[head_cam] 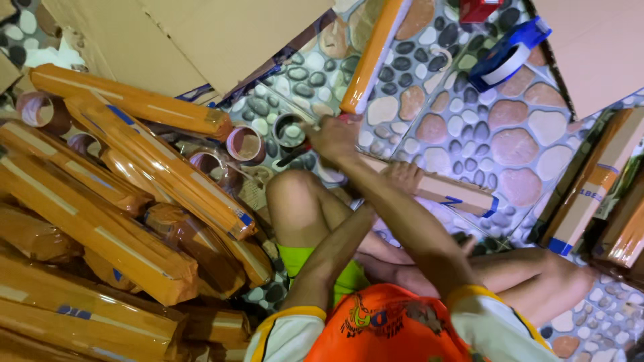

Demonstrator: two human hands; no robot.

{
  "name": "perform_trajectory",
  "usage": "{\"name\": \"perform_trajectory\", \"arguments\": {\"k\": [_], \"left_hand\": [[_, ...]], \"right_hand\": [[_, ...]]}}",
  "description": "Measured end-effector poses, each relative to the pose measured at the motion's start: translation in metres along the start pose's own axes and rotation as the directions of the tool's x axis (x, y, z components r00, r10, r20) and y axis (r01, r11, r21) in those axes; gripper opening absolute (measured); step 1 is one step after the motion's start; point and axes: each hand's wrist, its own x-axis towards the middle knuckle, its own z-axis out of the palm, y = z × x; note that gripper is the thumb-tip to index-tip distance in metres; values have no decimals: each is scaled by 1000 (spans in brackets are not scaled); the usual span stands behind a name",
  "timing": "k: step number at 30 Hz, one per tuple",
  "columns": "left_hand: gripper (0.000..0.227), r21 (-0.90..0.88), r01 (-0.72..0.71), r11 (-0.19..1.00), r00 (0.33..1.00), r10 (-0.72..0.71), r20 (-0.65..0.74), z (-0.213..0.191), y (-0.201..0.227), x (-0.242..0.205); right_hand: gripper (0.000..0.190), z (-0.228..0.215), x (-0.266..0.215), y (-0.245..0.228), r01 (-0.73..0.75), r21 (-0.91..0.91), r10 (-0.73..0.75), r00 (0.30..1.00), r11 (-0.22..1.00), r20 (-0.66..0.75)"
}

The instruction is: The person sits on the floor and wraps multiple flat cardboard items in clear plastic film. They roll the film around the item, fold the ends, and secure the package with brown packing tape. The person uses a red utility knife to cut the film and tape as needed.

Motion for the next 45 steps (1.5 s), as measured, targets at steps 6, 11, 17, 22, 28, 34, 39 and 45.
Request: {"name": "perform_trajectory", "arguments": {"k": [6,11,17,22,28,34,39,45], "left_hand": [[15,-35,41,999,988,-46,-148,29,-7,5],[19,293,157,943,970,-203,133,57,-24,-38],[112,167,166,972,963,-196,183,56,-19,-8],[114,-5,62,998,938,-56,342,9,-14,6],[88,57,33,998,893,-55,447,-6,-2,7],[51,75,-42,996,930,12,366,-6,-5,7],[25,78,-59,995,954,33,299,-19,-1,7],[24,115,-59,992,942,18,334,-14,-3,10]], "right_hand": [[37,-16,-30,-9,-36,136,46,996,990,-74],[35,-25,-112,151,304,323,12,712,896,-702],[71,-18,-208,265,101,490,322,638,866,-700],[66,-4,-226,263,-303,550,558,735,778,-385],[71,7,-217,250,-239,342,344,894,909,-288],[63,-23,-205,271,237,178,-104,830,955,-548],[67,-45,-189,275,139,178,-113,982,974,-151],[59,-47,-191,275,154,122,-131,976,981,-172]]}}
